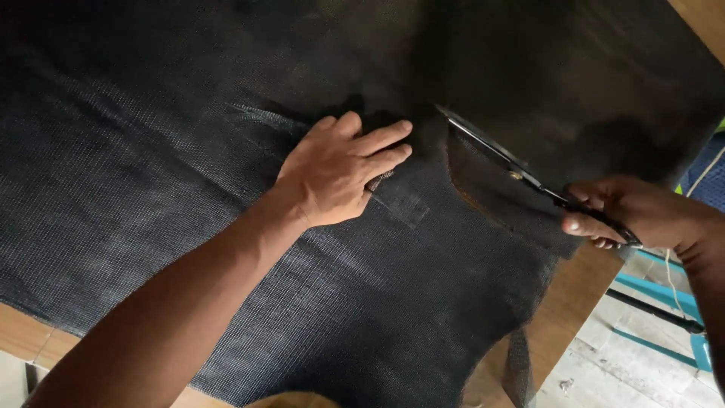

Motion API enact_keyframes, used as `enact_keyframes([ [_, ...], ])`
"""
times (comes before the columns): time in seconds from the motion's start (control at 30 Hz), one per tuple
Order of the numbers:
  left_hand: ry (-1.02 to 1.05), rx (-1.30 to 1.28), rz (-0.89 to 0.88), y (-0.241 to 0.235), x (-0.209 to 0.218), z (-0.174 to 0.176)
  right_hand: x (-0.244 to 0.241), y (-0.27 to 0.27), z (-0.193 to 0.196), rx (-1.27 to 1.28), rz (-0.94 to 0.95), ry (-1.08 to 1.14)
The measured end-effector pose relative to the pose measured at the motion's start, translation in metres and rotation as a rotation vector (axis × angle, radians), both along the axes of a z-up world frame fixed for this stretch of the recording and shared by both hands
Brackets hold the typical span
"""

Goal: Marking a pattern on fabric using a template and then cutting it out with scissors

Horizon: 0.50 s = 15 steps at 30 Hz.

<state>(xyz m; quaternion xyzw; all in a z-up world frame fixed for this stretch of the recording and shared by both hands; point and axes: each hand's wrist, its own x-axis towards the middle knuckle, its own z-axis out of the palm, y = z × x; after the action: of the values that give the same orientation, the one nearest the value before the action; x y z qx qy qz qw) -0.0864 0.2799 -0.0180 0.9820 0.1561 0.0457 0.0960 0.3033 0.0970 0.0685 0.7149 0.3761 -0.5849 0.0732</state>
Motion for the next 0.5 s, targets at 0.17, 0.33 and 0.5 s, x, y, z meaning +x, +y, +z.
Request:
enact_keyframes([
  [0.17, -0.038, 0.039, 0.009, 0.000, 0.000, -0.001, -0.011, 0.003, 0.001, -0.034, -0.020, -0.030],
  [0.33, 0.049, -0.001, -0.010, 0.001, 0.001, 0.002, -0.023, 0.013, 0.007, -0.095, -0.029, -0.160],
  [0.5, 0.043, -0.030, -0.020, 0.002, 0.001, 0.003, -0.005, 0.007, -0.001, 0.059, 0.056, 0.018],
])
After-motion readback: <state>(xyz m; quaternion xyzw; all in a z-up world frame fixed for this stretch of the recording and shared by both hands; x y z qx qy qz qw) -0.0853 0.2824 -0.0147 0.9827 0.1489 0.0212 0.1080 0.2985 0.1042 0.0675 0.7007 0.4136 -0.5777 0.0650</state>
